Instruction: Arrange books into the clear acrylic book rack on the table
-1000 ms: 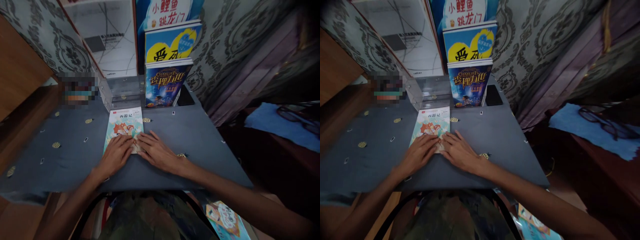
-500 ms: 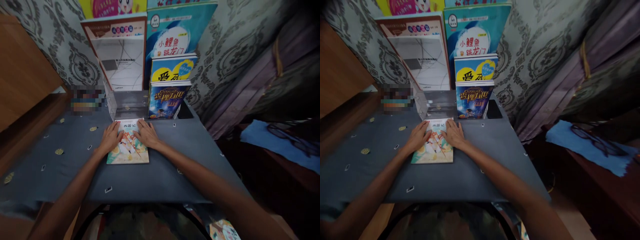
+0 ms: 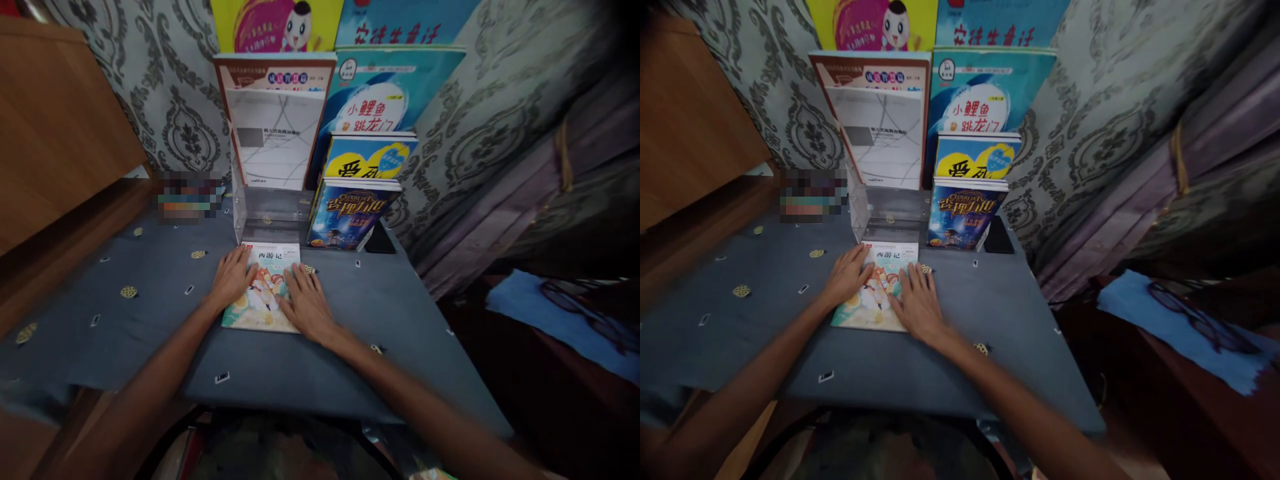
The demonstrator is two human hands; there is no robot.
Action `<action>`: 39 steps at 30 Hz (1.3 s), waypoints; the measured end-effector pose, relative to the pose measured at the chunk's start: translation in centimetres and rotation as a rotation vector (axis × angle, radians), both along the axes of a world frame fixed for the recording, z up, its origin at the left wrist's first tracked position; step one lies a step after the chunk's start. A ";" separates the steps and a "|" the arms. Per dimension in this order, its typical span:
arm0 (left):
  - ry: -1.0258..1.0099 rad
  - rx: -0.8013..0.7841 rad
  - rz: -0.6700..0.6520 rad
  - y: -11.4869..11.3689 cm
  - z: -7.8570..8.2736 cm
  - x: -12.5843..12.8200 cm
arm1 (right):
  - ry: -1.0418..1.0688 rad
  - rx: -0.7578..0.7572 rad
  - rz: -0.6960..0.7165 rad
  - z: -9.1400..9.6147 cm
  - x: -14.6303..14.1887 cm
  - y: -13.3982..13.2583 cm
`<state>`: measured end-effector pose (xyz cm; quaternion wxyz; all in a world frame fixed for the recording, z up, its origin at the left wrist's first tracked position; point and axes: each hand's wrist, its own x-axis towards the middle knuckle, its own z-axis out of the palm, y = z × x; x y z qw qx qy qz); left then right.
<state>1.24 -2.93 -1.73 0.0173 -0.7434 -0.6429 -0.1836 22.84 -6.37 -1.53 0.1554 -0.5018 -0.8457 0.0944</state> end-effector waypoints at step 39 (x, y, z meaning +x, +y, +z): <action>-1.729 -0.048 -0.036 -1.7 6.0 2.7 | 1.071 -0.185 -0.346 -1.2 -0.6 2.0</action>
